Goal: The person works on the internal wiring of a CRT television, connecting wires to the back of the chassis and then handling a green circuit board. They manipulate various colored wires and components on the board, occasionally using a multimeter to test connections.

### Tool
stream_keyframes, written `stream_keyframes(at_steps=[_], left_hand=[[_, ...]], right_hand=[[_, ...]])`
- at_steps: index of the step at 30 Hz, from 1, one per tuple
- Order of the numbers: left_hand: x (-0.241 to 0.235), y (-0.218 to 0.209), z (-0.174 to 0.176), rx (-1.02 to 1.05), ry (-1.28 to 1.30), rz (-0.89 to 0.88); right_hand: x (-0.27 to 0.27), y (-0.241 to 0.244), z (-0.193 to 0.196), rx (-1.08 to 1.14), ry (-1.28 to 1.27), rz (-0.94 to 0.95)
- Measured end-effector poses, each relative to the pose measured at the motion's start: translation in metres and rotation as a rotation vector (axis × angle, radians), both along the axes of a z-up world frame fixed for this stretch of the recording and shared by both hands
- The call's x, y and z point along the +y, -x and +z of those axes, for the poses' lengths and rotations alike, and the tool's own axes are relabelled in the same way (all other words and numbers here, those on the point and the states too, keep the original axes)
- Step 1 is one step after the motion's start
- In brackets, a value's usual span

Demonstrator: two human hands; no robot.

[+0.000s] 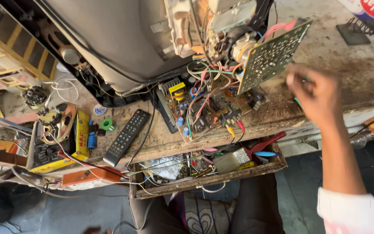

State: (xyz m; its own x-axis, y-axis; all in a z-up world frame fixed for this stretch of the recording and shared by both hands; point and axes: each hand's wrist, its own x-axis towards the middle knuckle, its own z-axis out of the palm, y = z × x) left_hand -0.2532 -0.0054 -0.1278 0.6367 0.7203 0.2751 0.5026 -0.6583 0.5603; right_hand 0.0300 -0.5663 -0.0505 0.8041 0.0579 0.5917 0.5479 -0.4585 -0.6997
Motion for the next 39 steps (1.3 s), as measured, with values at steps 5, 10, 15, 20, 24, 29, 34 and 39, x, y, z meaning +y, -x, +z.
stream_keyframes(at_steps=[5, 10, 15, 20, 24, 29, 34, 39], left_hand=[[-0.05, -0.036, 0.092, -0.206, 0.106, -0.3], [-0.087, -0.13, 0.102, -0.159, -0.329, -0.672], [-0.09, -0.151, 0.079, -0.042, -0.251, -0.478], [-0.074, -0.154, 0.073, -0.101, -0.398, -0.333], [-0.073, -0.165, 0.073, -0.067, -0.459, -0.241], [-0.072, -0.188, 0.067, -0.095, -0.544, -0.191], [-0.067, -0.196, 0.064, -0.061, -0.469, -0.205], [-0.066, -0.19, 0.067, -0.166, -0.504, -0.231]], right_hand=[[-0.012, -0.166, -0.003, 0.001, 0.126, -0.282], [0.024, -0.28, 0.005, 0.085, 0.055, -0.148], [0.017, -0.314, -0.004, 0.132, 0.009, -0.098], [0.004, -0.324, -0.014, 0.124, -0.029, -0.025], [0.008, -0.331, -0.005, 0.04, -0.086, 0.117], [0.012, -0.323, -0.002, 0.349, -0.659, 0.287], [0.006, -0.283, 0.007, 0.375, -0.631, 0.213], [0.002, -0.22, 0.023, 0.369, -0.599, 0.106]])
